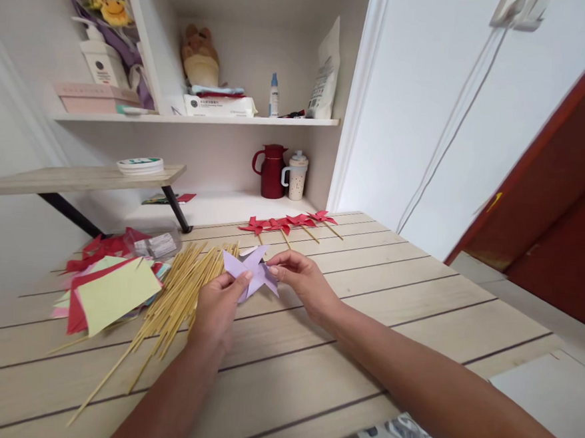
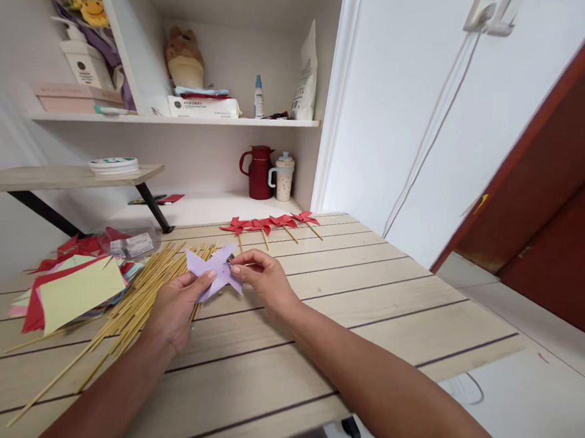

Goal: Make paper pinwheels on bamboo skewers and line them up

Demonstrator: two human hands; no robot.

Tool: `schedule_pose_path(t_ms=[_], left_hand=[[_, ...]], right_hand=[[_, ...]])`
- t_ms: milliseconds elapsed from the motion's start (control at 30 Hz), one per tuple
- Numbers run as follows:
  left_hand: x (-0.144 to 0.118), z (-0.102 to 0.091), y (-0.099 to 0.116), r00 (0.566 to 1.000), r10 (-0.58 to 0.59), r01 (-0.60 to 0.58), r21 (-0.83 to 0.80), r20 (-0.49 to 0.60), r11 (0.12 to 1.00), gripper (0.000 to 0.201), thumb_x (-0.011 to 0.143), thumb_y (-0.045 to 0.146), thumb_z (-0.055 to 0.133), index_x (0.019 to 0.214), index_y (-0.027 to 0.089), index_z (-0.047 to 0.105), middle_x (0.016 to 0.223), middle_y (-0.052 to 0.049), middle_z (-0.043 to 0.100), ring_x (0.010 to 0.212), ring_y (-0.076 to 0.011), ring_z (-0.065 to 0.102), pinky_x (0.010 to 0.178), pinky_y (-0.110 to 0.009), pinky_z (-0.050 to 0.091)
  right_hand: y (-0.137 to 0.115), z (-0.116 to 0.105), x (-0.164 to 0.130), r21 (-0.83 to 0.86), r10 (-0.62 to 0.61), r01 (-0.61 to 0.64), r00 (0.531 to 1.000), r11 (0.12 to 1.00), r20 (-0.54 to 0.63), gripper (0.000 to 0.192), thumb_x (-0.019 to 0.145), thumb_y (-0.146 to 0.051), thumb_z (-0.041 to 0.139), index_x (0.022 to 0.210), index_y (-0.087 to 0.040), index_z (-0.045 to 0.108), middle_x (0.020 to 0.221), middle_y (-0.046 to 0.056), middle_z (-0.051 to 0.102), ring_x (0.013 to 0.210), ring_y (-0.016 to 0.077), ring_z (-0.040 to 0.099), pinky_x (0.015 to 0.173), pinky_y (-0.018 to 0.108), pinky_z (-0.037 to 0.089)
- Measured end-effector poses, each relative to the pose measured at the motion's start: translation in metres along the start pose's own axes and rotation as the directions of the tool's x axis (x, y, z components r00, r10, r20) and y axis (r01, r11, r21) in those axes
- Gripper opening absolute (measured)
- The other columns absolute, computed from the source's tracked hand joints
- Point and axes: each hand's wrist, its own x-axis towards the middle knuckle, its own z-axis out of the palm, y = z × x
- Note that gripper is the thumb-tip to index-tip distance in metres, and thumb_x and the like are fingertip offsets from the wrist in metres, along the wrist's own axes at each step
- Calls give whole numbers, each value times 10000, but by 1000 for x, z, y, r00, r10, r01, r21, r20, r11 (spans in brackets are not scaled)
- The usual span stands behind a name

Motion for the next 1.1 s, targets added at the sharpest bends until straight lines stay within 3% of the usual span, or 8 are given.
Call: schedule_pose_path(t_ms=[133, 500, 900, 1100], left_hand=[[-1, 1, 0, 1000, -4, 4, -9, -9, 1000, 433, 606, 392, 844, 951, 143, 765, 898, -78, 765, 855, -201, 681, 814, -303, 490], [-5, 5, 4, 1000, -20, 20, -6, 2, 1000, 401, 575, 394, 857, 870, 137, 773, 825, -80, 755, 791, -192, 671, 782, -302, 487], [-9, 8, 5, 1000, -15, 15, 5, 15, 1000, 356, 621, 372, 837, 883, 138, 779, 890, -89, 766, 784, -179, 671, 750, -282, 487], [-9, 8, 5, 999, -20, 21, -15, 36, 1000, 383, 625, 372, 839, 922, 138, 781, 957, -105, 769, 841, -194, 685, 806, -296, 497]], right_hand=[[0, -1, -1, -10, -9, 10, 1000, 1000, 13, 272, 750, -475, 757, 756, -205, 722, 761, 14, 657, 738, 157, 550, 759, 325, 425], [4, -3, 0, 18, -40, 40, 999, 999, -3, 181, 715, -385, 795, 828, -247, 767, 841, 13, 699, 767, 162, 567, 738, 316, 436], [8, -2, 0, -91, -132, 133, 991, 987, 18, 93, 697, -340, 824, 766, -288, 788, 966, 36, 664, 1018, 222, 577, 951, 389, 420], [6, 0, -1, -35, -79, 80, 997, 996, 28, 124, 671, -347, 841, 738, -267, 775, 902, 30, 674, 927, 211, 579, 867, 370, 437]])
